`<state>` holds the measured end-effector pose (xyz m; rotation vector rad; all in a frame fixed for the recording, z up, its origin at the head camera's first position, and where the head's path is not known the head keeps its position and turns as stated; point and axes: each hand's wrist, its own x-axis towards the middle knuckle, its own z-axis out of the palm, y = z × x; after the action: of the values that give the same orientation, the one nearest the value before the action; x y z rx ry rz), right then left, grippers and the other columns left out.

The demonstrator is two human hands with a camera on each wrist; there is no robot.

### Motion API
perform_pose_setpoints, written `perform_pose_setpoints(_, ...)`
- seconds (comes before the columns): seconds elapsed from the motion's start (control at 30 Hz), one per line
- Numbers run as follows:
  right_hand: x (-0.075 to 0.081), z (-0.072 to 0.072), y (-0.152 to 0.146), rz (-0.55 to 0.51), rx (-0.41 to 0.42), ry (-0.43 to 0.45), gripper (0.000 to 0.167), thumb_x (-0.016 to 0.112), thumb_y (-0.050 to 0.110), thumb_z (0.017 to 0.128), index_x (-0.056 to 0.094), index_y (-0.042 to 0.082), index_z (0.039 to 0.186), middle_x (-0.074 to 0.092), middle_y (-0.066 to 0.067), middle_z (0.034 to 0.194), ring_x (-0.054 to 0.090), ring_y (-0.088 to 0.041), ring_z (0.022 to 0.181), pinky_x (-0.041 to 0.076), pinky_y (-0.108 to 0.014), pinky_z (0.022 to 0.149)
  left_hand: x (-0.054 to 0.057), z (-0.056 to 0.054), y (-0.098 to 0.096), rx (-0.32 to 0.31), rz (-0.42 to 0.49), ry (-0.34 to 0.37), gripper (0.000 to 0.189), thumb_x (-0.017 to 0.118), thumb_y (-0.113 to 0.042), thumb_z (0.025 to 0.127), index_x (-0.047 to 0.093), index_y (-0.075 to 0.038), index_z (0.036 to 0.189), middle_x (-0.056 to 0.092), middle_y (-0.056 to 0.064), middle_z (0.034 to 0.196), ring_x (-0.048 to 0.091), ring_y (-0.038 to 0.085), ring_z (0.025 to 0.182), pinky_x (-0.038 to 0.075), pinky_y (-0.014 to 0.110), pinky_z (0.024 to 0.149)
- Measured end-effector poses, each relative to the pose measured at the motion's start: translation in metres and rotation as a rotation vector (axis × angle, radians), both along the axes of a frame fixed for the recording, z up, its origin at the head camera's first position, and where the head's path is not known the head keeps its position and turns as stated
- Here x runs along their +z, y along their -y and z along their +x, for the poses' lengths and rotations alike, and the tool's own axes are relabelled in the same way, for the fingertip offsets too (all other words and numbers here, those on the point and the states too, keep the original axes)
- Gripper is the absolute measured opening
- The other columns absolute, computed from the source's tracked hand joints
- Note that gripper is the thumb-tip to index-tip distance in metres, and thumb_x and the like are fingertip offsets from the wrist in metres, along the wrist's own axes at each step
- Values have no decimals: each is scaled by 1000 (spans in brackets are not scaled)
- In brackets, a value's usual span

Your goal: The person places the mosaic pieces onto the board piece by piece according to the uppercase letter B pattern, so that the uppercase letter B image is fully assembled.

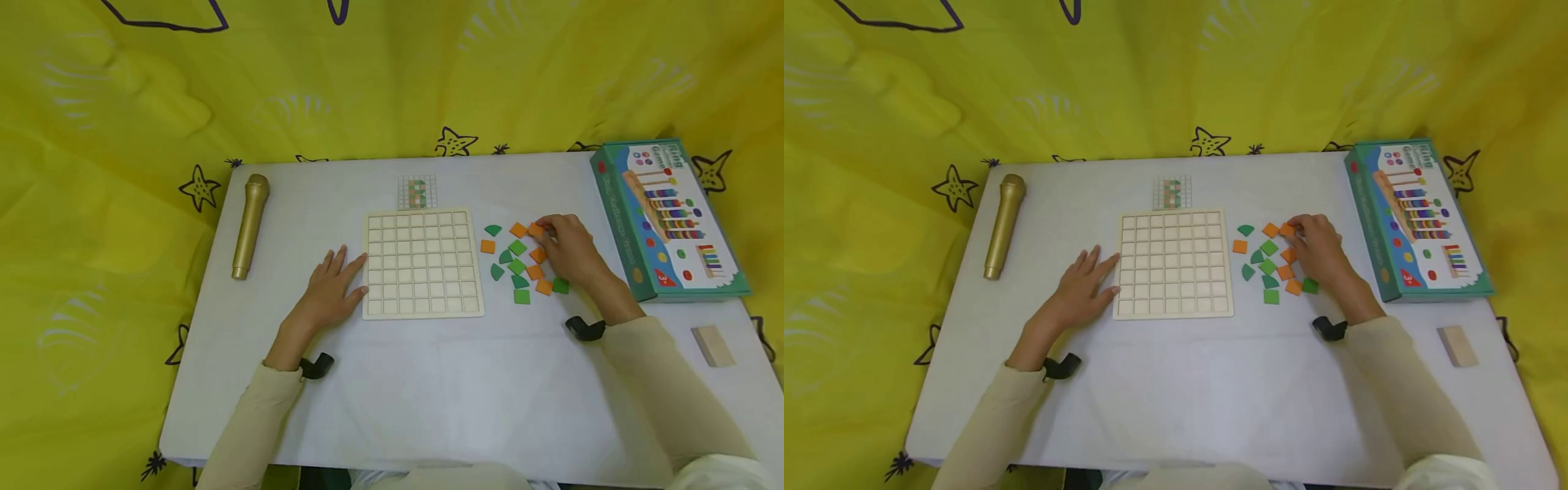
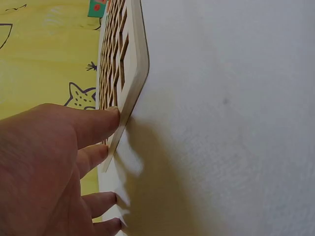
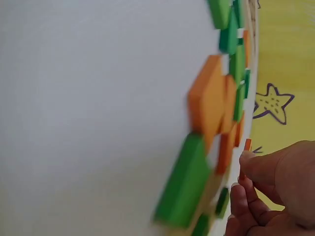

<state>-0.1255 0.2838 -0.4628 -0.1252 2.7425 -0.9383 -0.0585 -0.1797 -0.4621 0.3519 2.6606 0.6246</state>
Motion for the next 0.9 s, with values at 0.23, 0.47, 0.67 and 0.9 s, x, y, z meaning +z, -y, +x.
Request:
perform_pose_setpoints(0.23, 10, -12, 46, -40, 63, 11, 40, 51, 14, 112, 49, -7, 146, 44, -32, 143, 46, -46, 126, 36, -63, 110, 0, 0, 1, 5, -13, 4, 67, 54, -40, 108, 30, -21, 168, 6, 21, 177, 2, 47, 162, 9, 66, 128)
perform_pose_setpoints(0.47, 8, -21, 106, -46, 180, 22, 37, 53, 11, 110, 53, -2, 145, 48, -25, 143, 50, -40, 129, 35, -57, 107, 4, -1, -3, 3, -3, 3, 66, 55, -39, 108, 32, -20, 167, 8, 22, 176, 3, 49, 162, 10, 65, 129)
perform_pose_setpoints(0.67, 3, -27, 150, -32, 255, 3, 35, 57, 16, 110, 58, 2, 141, 54, -19, 138, 50, -35, 128, 35, -53, 104, 5, -2, -4, -1, -17, 3, 66, 55, -39, 108, 32, -20, 167, 8, 22, 176, 4, 49, 162, 11, 65, 129)
perform_pose_setpoints(0.9, 1, -33, 183, -27, 318, -10, 33, 59, 18, 109, 60, 4, 140, 55, -16, 137, 50, -33, 131, 35, -52, 104, 5, -2, -3, 5, -22, -3, 66, 54, -39, 108, 33, -20, 167, 10, 22, 176, 5, 49, 162, 12, 64, 129)
